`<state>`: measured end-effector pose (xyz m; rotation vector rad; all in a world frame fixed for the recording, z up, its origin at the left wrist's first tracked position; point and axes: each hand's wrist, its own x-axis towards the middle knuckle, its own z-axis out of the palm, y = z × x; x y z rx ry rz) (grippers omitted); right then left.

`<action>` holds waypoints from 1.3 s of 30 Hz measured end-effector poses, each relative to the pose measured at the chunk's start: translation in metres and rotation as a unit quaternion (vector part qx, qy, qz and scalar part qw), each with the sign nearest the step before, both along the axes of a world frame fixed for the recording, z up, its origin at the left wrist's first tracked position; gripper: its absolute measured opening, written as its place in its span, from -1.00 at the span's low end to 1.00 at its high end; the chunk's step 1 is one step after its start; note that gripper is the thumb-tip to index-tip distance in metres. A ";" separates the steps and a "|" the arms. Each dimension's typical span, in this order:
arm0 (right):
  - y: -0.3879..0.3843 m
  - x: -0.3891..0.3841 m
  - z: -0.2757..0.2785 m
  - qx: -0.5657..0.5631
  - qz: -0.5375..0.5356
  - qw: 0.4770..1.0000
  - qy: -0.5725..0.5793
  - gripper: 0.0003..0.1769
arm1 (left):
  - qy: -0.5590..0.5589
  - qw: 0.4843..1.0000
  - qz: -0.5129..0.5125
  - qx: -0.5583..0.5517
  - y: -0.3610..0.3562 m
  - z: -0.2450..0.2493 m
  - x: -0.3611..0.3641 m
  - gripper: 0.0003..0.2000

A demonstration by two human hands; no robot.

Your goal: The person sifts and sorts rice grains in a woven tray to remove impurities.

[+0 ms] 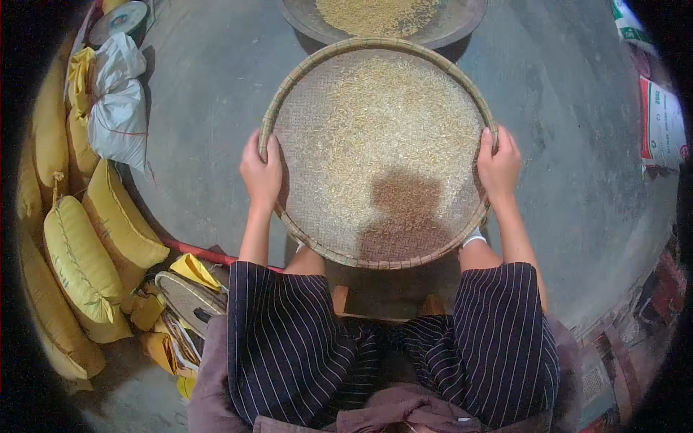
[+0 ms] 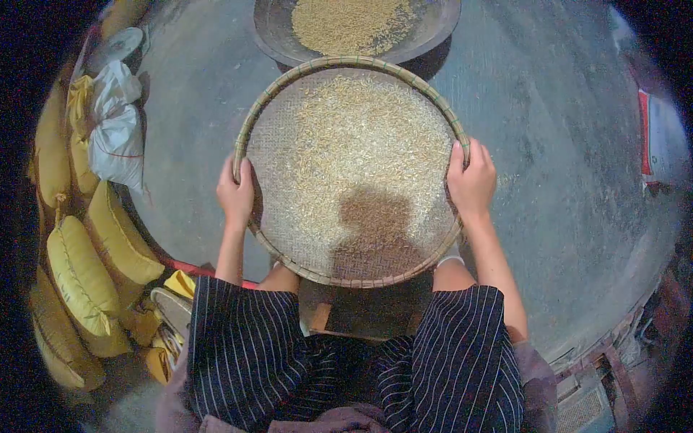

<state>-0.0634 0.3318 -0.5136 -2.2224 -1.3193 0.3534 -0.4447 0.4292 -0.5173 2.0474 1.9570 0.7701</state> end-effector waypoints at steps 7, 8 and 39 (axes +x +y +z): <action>0.002 0.006 0.016 -0.076 -0.006 0.995 -0.058 -0.71 | -0.174 0.945 0.057 -0.270 0.001 -0.004 -0.010 -0.65; 0.001 0.003 0.020 -0.079 -0.001 0.994 -0.074 -0.71 | -0.201 0.938 0.040 -0.279 0.002 -0.011 -0.016 -0.65; 0.007 0.009 0.051 0.017 -0.034 0.991 0.129 -0.64 | -0.051 0.992 -0.025 -0.110 0.034 0.056 0.001 -0.70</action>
